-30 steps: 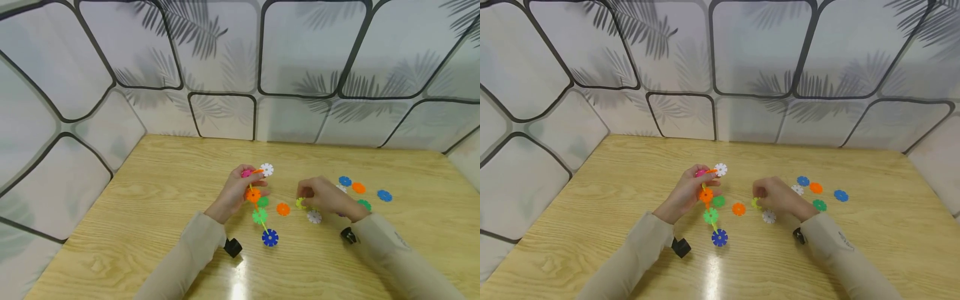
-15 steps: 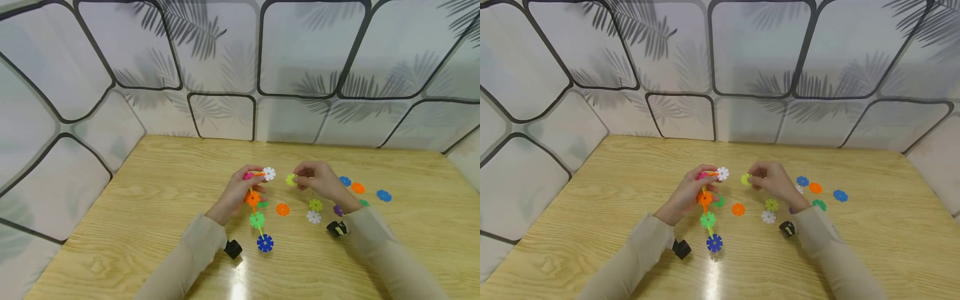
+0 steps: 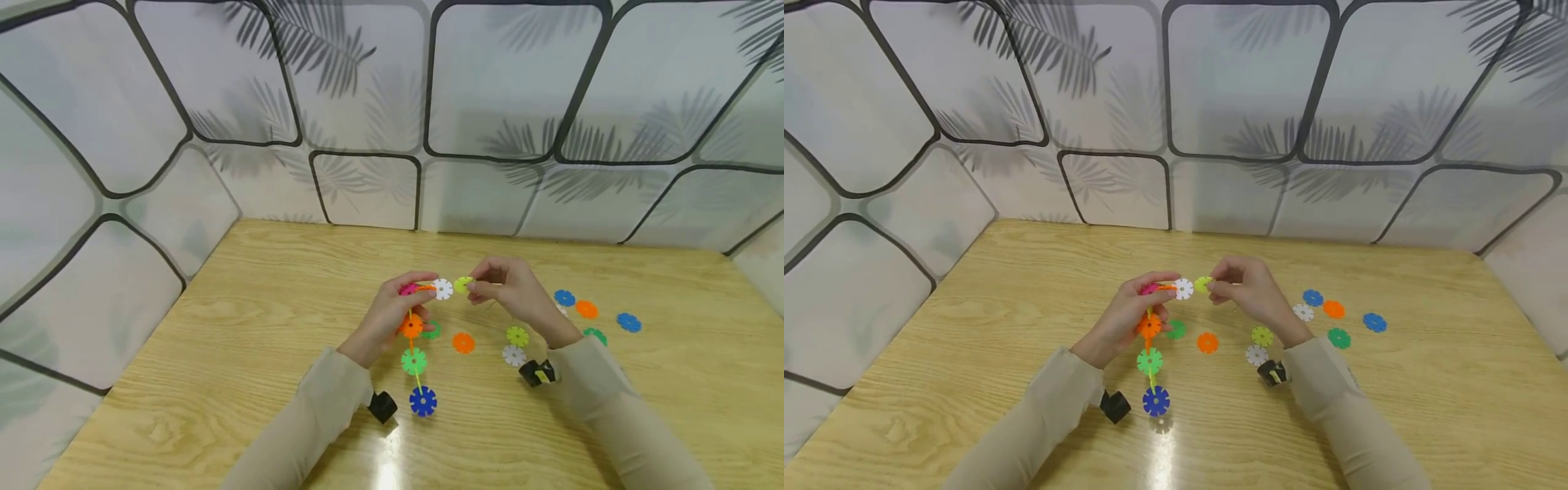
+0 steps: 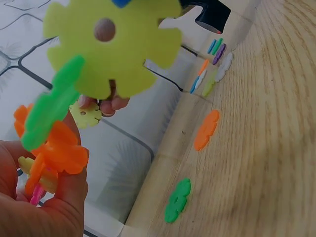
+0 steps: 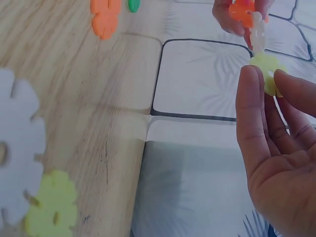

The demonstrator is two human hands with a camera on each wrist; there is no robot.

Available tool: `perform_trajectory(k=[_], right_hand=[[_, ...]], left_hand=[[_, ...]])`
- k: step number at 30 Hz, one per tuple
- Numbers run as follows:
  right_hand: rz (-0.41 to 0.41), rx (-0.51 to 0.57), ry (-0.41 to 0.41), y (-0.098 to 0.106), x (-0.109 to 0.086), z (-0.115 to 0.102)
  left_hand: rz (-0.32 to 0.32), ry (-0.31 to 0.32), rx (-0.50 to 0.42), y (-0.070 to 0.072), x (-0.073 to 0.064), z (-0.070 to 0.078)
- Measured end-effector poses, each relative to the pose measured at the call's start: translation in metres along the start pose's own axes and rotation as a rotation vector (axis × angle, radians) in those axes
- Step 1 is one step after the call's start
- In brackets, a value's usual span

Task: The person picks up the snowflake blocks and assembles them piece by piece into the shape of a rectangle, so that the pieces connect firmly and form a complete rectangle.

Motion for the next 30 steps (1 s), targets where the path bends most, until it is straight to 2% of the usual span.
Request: perform_trajectory(k=[16,21,26,30], right_hand=[[-0.008,0.009,0.086,-0.006,-0.003,0.004],[0.009,-0.014,0.128,-0.010,-0.002,0.006],[0.030,-0.037,0.140,-0.012,-0.002,0.007],[0.041,-0.036,0.151,-0.013,-0.003,0.006]], left_hand=[[0.008,0.008,0.015,-0.003,0.000,0.000],[-0.007,0.006,0.003,-0.003,0.001,0.000],[-0.010,-0.016,-0.024,-0.005,-0.001,-0.001],[-0.013,-0.011,-0.038,-0.007,-0.001,-0.002]])
Point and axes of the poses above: each hand's wrist, its own x-axis towards the middle knuckle, its own y-axis out of the back of the hand, z = x × y, the point moved 1 cm from there along x, towards the middle knuckle, and after that the axes turned 11 degrees about y, right-handed, at the moved point
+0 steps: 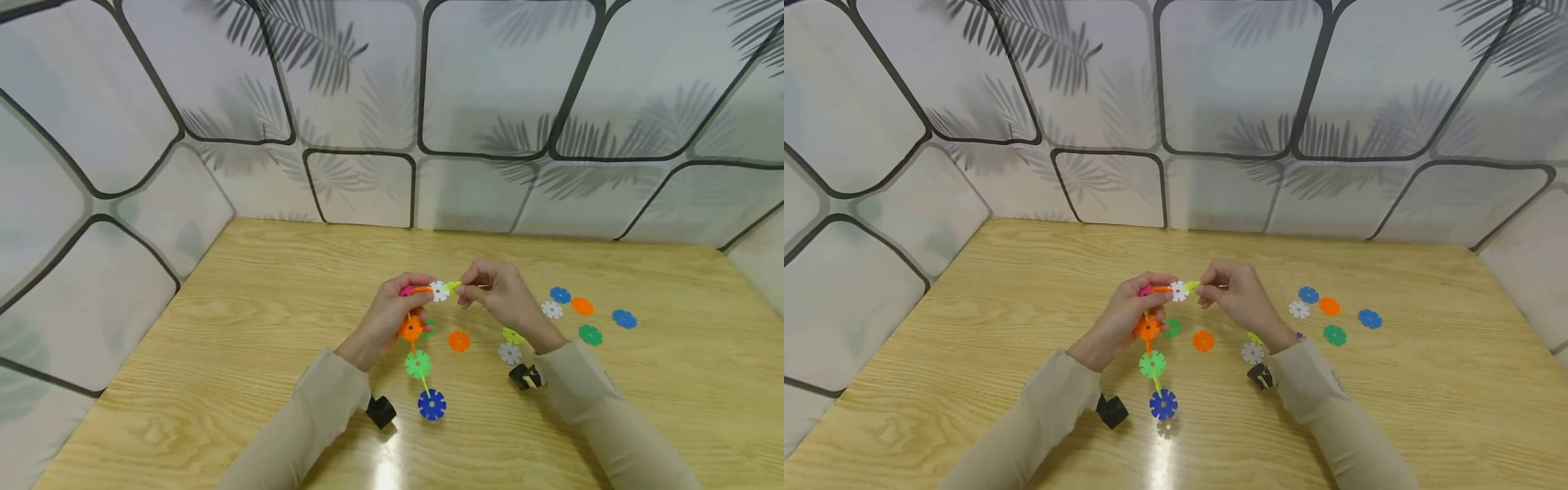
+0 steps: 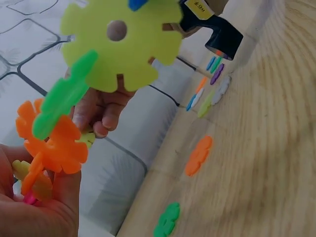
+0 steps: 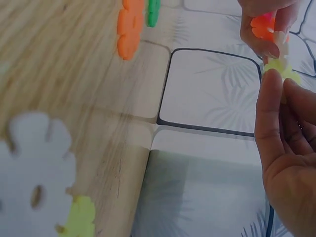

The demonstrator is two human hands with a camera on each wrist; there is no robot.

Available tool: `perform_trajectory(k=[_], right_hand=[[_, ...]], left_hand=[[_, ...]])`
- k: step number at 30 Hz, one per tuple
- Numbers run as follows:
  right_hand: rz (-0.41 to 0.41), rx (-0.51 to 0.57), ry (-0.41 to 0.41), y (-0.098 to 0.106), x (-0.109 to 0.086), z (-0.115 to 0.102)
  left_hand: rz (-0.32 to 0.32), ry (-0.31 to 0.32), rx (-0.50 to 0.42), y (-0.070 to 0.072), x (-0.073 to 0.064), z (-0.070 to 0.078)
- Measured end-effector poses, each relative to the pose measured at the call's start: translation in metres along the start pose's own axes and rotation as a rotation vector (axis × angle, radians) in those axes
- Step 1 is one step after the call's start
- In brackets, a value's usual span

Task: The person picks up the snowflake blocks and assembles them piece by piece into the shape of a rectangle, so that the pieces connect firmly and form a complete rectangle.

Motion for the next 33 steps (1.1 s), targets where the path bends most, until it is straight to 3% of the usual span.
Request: perform_trajectory(k=[9,14,24,33], right_hand=[[0.047,-0.048,-0.001,0.003,0.001,-0.004],[0.057,0.002,-0.012,0.008,0.002,0.000],[0.009,0.083,0.014,0.018,-0.001,0.007],[-0.074,0.139,0.033,0.017,-0.002,0.008]], left_hand=[[-0.026,0.000,0.021,-0.004,0.002,-0.001],[-0.094,0.017,0.023,-0.003,0.002,-0.002],[-0.170,-0.010,0.189,0.000,0.000,-0.001],[-0.265,0.011,0.191,0.001,0.003,-0.004]])
Point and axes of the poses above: each hand's wrist, its own x-axis towards the middle knuckle, its own y-axis out of the back of the hand, z = x × y, the point moved 1 cm from there along x, towards the middle knuckle, and after that the axes turned 11 degrees about y, right-handed, at the moved point
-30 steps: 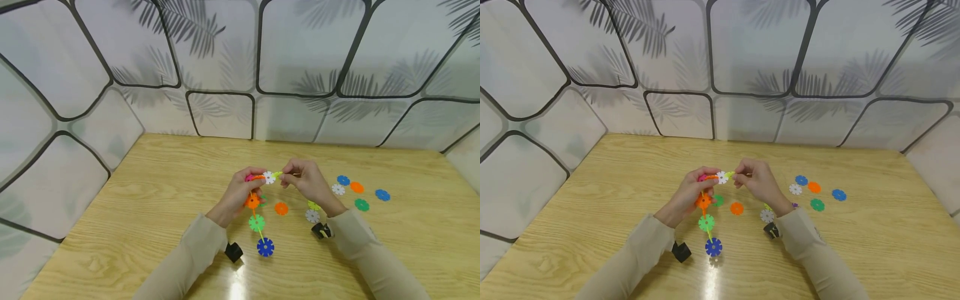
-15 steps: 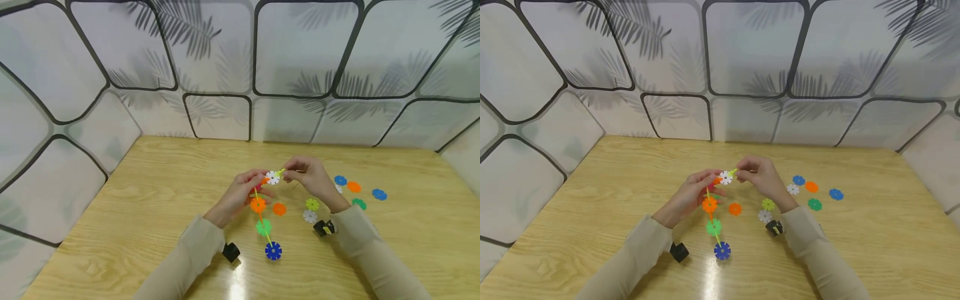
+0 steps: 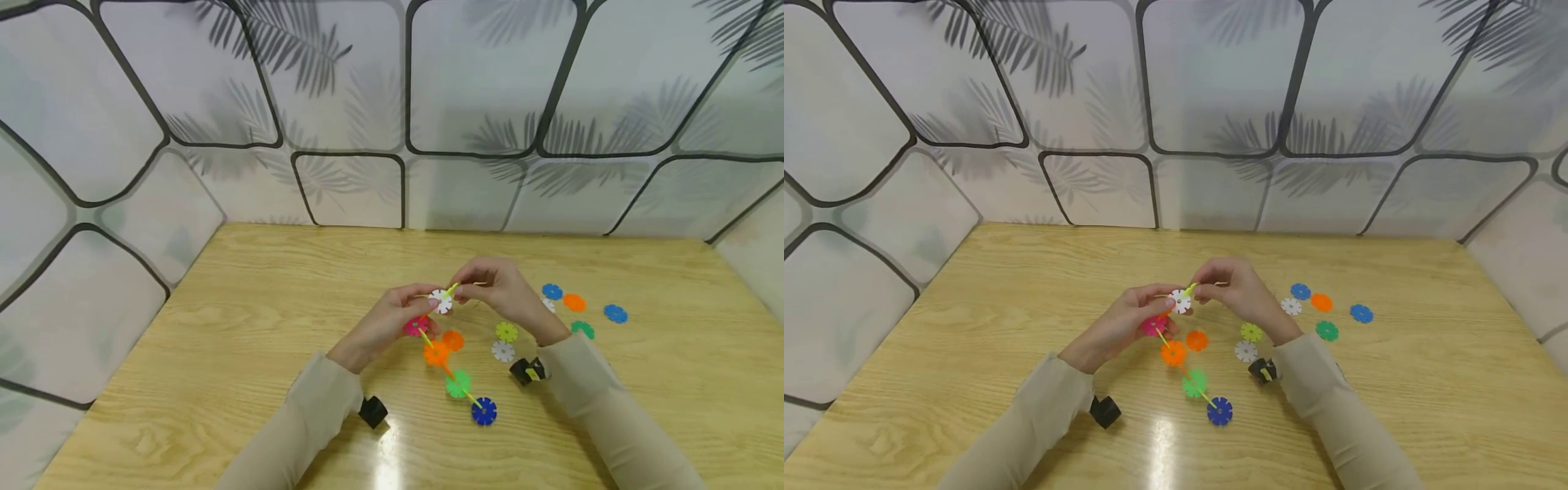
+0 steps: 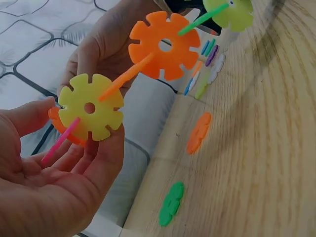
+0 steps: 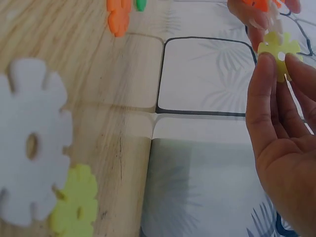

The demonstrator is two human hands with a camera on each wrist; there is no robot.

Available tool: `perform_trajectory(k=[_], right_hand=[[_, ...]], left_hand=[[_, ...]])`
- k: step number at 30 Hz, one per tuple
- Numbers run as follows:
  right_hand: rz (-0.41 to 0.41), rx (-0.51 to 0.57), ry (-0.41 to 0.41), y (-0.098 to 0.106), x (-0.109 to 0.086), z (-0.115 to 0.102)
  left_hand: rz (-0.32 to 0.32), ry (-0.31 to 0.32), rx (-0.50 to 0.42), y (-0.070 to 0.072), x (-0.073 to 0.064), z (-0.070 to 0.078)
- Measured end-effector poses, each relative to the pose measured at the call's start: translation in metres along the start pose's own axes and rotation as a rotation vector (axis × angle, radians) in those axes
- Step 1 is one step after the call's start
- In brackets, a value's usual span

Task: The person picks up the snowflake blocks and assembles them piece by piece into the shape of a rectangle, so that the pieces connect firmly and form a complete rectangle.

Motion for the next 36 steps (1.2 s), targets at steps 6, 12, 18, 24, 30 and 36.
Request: perform_trajectory(k=[6,12,18,24,30,36], right_hand=[[-0.027,-0.010,0.022,-0.002,0.000,0.000],[-0.046,-0.062,0.008,-0.003,0.001,-0.001],[-0.068,-0.212,-0.053,0.009,-0.002,-0.002],[-0.147,-0.408,-0.091,0.036,-0.015,-0.001],[-0.220,-0.506,-0.104,0.056,-0.027,0.001],[-0.326,-0.546,-0.058,0.060,-0.040,0.008]], left_hand=[[-0.013,0.041,-0.001,-0.002,-0.003,0.000],[0.031,0.043,-0.021,-0.007,-0.001,-0.001],[0.089,0.009,-0.034,-0.006,-0.005,0.000],[0.168,-0.004,0.010,0.000,-0.020,-0.004],[0.196,0.018,-0.066,0.004,-0.032,-0.010],[0.254,0.050,-0.177,0.003,-0.037,-0.016]])
Point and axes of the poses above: each hand's wrist, its own x-axis towards the middle knuckle, its own y-axis out of the back of the hand, z = x × y, the point moved 1 cm from there along x, towards the middle knuckle, and after that the axes turned 11 degrees about y, right-handed, at the moved point
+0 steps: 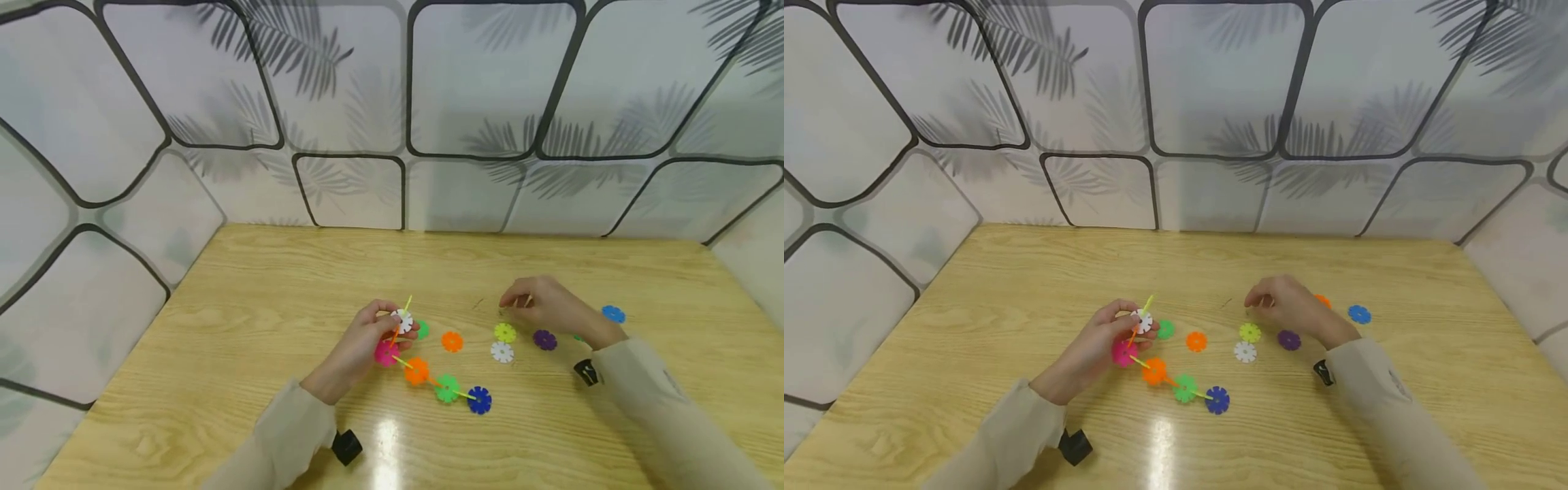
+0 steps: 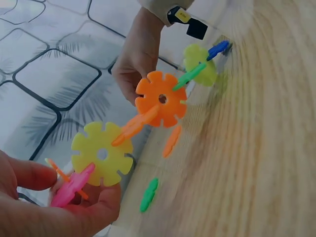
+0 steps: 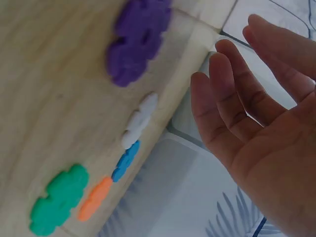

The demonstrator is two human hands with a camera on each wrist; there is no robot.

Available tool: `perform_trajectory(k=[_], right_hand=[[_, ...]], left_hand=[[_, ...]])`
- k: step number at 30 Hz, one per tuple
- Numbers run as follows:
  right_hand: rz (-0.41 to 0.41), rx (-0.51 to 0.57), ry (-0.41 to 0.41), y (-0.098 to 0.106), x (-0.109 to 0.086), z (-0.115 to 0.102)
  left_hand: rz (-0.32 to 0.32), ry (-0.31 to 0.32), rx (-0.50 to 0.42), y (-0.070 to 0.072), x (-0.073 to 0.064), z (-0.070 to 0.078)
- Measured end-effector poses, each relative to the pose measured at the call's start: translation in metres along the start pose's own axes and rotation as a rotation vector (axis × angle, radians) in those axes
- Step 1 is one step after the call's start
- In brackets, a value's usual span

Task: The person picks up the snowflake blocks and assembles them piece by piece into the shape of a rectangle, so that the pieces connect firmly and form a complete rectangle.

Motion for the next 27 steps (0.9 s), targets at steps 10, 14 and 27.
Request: perform_trajectory(k=[10,14,27], right_hand=[[-0.139,-0.067,0.001,-0.011,-0.004,0.000],[-0.159,-0.090,-0.006,-0.010,-0.004,-0.003],[-0.164,-0.120,0.006,-0.012,-0.008,-0.003]], left_hand=[[0.113,0.006,-0.068,-0.005,-0.006,-0.008],[0.106,-0.016,-0.046,-0.005,-0.008,-0.010],[0.080,-0.013,-0.054,-0.004,-0.004,-0.011]])
Point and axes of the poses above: each hand's wrist, its own x-axis towards the middle knuckle, its own y-axis out of the back of the hand, z = x × y, the point moved 1 cm from there along x, towards the middle knuckle, and after that the axes turned 11 degrees about y, right-handed, at the moved point
